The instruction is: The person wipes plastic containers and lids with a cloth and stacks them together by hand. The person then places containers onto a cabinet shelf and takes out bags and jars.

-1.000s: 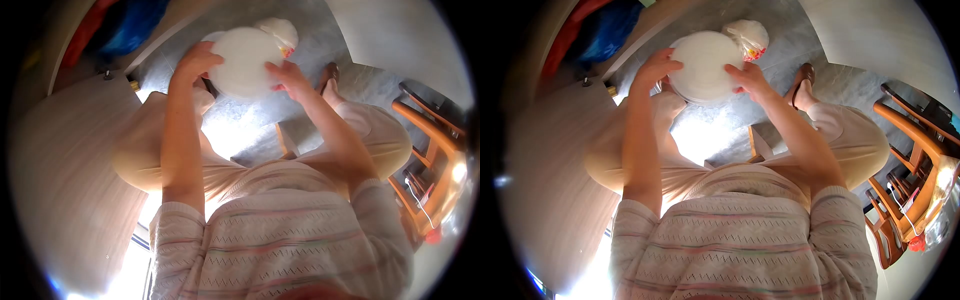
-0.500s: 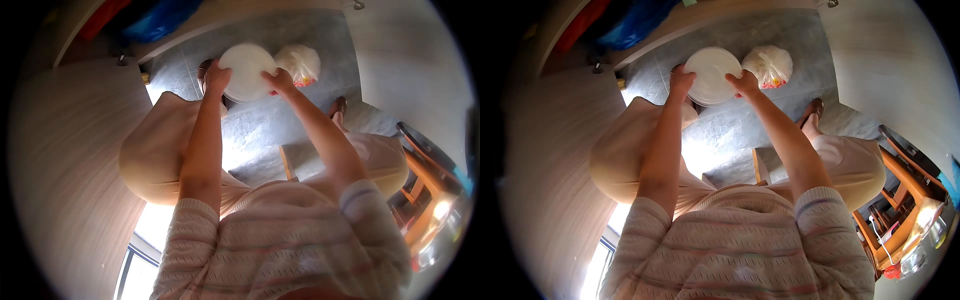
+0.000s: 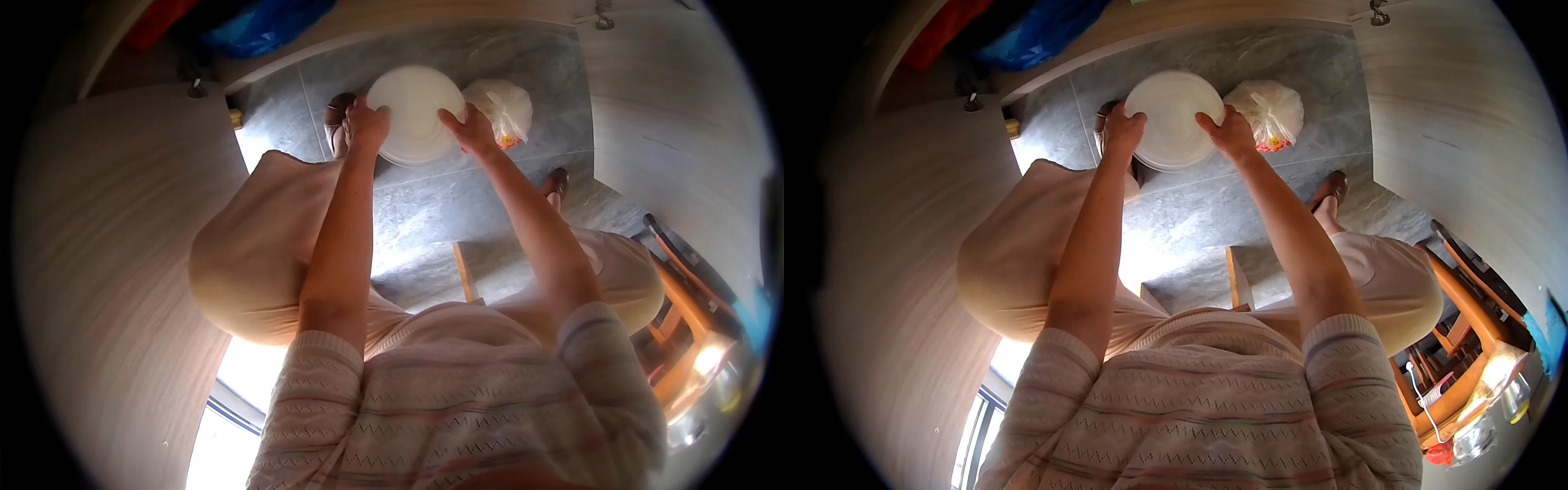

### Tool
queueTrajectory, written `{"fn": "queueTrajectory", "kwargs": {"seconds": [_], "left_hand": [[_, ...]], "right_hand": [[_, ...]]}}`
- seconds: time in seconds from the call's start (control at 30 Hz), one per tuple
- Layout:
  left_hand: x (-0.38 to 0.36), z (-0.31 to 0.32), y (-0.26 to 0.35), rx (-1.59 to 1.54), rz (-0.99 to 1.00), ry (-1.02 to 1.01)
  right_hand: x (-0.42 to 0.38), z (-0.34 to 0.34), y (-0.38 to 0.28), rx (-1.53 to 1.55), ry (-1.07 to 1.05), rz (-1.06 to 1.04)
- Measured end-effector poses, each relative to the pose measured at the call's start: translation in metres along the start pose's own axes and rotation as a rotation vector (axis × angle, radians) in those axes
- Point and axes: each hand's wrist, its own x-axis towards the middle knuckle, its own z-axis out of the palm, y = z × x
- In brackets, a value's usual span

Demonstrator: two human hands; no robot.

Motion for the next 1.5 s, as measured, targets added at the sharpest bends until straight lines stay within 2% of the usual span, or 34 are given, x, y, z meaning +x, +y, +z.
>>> {"fn": "queueTrajectory", "kwargs": {"seconds": [0.07,0.17,0.27,0.37,0.47,0.57,0.67,0.9,0.97,1.1,1.23,1.37,1.43,1.5], "left_hand": [[0.003,0.000,-0.003,-0.078,-0.057,-0.044],[0.009,0.005,-0.015,-0.237,-0.014,-0.068],[0.015,0.005,-0.025,-0.458,0.027,-0.195],[-0.012,-0.027,0.017,-0.350,-0.173,-0.331],[-0.021,-0.041,0.049,0.009,0.017,-0.374],[-0.051,-0.063,0.105,0.036,0.157,-0.487],[-0.083,-0.073,0.142,-0.076,0.246,-0.578],[-0.170,-0.094,0.205,-0.346,0.490,-0.658],[-0.203,-0.103,0.202,-0.484,0.545,-0.672],[-0.264,-0.117,0.200,-0.525,0.673,-0.688],[-0.295,-0.115,0.173,-0.593,0.731,-0.720],[-0.299,-0.130,0.157,-0.632,0.733,-0.730],[-0.312,-0.125,0.128,-0.647,0.732,-0.705],[-0.320,-0.122,0.124,-0.610,0.712,-0.717]], "right_hand": [[0.000,0.000,-0.001,0.093,-0.063,0.038],[-0.011,-0.005,-0.012,0.399,-0.225,0.249],[-0.010,-0.010,-0.013,0.473,-0.321,0.274],[-0.009,-0.020,-0.009,0.463,-0.342,0.316],[-0.017,-0.050,-0.005,0.460,-0.394,0.373],[-0.040,-0.101,0.000,0.558,-0.463,0.308],[-0.070,-0.151,0.008,0.645,-0.357,0.255],[-0.167,-0.260,-0.031,0.565,-0.231,0.084],[-0.204,-0.273,-0.043,0.484,-0.208,-0.015],[-0.272,-0.297,-0.051,0.371,-0.188,-0.140],[-0.315,-0.285,-0.041,0.344,-0.185,-0.139],[-0.324,-0.265,-0.051,0.363,-0.231,-0.139],[-0.321,-0.256,-0.035,0.369,-0.255,-0.219],[-0.319,-0.256,-0.030,0.361,-0.271,-0.232]]}}
